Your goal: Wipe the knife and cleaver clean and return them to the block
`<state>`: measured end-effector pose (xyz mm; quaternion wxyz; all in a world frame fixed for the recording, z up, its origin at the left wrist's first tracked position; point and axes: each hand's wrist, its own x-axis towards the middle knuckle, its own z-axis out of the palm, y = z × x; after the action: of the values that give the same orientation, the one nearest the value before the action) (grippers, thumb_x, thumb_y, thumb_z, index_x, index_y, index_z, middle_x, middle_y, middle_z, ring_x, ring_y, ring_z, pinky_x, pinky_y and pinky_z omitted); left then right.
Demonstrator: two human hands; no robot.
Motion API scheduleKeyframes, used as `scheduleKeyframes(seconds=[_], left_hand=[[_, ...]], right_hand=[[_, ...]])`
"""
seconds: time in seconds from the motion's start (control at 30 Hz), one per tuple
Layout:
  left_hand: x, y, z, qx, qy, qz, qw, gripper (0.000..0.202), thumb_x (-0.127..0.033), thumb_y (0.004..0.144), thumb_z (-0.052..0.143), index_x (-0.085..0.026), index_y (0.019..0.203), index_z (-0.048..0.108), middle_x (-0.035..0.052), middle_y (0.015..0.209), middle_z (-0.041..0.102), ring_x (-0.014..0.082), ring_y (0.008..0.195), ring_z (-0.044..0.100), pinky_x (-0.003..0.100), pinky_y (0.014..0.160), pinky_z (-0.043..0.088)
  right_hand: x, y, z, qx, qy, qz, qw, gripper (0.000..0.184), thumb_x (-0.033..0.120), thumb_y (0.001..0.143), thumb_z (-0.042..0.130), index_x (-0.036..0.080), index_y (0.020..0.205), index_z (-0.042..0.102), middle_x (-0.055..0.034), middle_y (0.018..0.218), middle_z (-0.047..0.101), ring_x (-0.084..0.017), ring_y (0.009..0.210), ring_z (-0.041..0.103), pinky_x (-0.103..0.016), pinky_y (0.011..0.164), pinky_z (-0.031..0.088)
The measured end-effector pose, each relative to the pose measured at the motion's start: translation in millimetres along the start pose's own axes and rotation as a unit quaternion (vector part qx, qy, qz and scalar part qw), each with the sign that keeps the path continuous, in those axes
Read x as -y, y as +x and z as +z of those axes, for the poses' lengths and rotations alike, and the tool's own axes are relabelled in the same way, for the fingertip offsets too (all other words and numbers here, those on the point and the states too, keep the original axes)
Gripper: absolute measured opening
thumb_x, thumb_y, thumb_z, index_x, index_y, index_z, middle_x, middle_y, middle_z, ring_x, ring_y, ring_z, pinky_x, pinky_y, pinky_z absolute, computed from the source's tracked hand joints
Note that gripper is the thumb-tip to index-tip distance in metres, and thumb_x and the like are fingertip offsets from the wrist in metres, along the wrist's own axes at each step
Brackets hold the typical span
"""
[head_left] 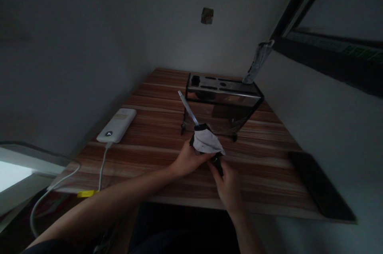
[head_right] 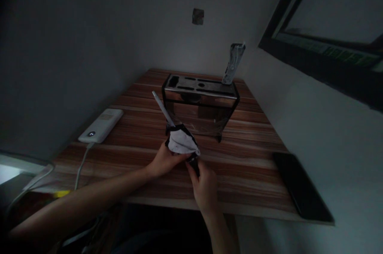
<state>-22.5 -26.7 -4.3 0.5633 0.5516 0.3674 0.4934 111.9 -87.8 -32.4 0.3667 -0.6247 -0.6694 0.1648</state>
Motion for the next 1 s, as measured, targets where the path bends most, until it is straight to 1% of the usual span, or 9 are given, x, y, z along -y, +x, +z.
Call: scheduleKeyframes(seconds=[0.17, 0.3, 0.43, 0.57, 0.7, 0.87, 1.0], left_hand=[[-5, 3, -1.9, 0.001, -0.016, 0.003, 1.000, 0.038, -0.027, 0.060, 0.075, -0.014, 0.091, 0.060, 0.0100, 0.096, 0.070, 0.0213, 0.089, 0.065, 0.034, 0.082, 0.052], [-11, 7, -6.6, -0.026, -0.006, 0.030, 0.999, 0.032, -0.030, 0.062, 0.073, -0.013, 0.088, 0.063, 0.0095, 0.093, 0.070, 0.0215, 0.088, 0.066, 0.034, 0.082, 0.052], [-15, 15, -15.8, -0.065, 0.006, 0.070, 0.995, 0.028, -0.032, 0.066, 0.070, -0.014, 0.086, 0.065, 0.0084, 0.093, 0.071, 0.0215, 0.089, 0.065, 0.034, 0.086, 0.050], [-19, 24, -26.1, -0.119, -0.014, 0.090, 0.989, 0.030, -0.032, 0.065, 0.072, -0.014, 0.088, 0.065, 0.0078, 0.092, 0.071, 0.0219, 0.089, 0.065, 0.034, 0.086, 0.049], [-21, 34, -36.3, -0.170, -0.034, 0.127, 0.977, 0.031, -0.032, 0.063, 0.073, -0.015, 0.088, 0.066, 0.0067, 0.091, 0.071, 0.0206, 0.089, 0.065, 0.032, 0.086, 0.049], [-18, 46, -52.6, -0.206, -0.083, 0.144, 0.964, 0.031, -0.032, 0.064, 0.074, -0.017, 0.089, 0.066, 0.0052, 0.096, 0.070, 0.0186, 0.093, 0.064, 0.030, 0.089, 0.046], [-17, 54, -64.4, -0.228, -0.114, 0.160, 0.954, 0.033, -0.033, 0.064, 0.074, -0.017, 0.092, 0.066, 0.0051, 0.098, 0.069, 0.0177, 0.096, 0.062, 0.028, 0.089, 0.046]], right_hand=[[-2, 0, 3, 0.000, 0.000, 0.004, 1.000, 0.031, 0.043, 0.088, 0.044, 0.017, 0.083, 0.060, -0.0058, 0.068, 0.068, -0.021, 0.064, 0.067, -0.025, 0.058, 0.043], [-2, -1, 3, 0.013, 0.005, 0.012, 1.000, 0.033, 0.045, 0.088, 0.043, 0.017, 0.083, 0.061, -0.0068, 0.070, 0.069, -0.021, 0.066, 0.067, -0.025, 0.060, 0.045], [0, -1, 2, 0.030, 0.002, 0.022, 0.999, 0.034, 0.046, 0.088, 0.044, 0.018, 0.085, 0.063, -0.0067, 0.073, 0.070, -0.021, 0.068, 0.068, -0.024, 0.061, 0.046], [1, -1, 1, 0.033, -0.007, 0.012, 0.999, 0.034, 0.045, 0.088, 0.044, 0.018, 0.088, 0.064, -0.0068, 0.074, 0.071, -0.021, 0.070, 0.068, -0.025, 0.063, 0.047], [1, -1, 1, 0.028, -0.019, 0.005, 0.999, 0.037, 0.048, 0.088, 0.042, 0.019, 0.085, 0.064, -0.0073, 0.072, 0.071, -0.021, 0.069, 0.068, -0.025, 0.062, 0.047], [2, -1, 0, 0.040, -0.024, 0.006, 0.999, 0.040, 0.051, 0.088, 0.041, 0.018, 0.086, 0.064, -0.0061, 0.067, 0.070, -0.020, 0.062, 0.068, -0.023, 0.056, 0.045], [1, -2, 1, 0.041, -0.030, -0.003, 0.999, 0.043, 0.052, 0.088, 0.040, 0.017, 0.089, 0.064, -0.0070, 0.068, 0.070, -0.020, 0.064, 0.068, -0.023, 0.057, 0.045]])
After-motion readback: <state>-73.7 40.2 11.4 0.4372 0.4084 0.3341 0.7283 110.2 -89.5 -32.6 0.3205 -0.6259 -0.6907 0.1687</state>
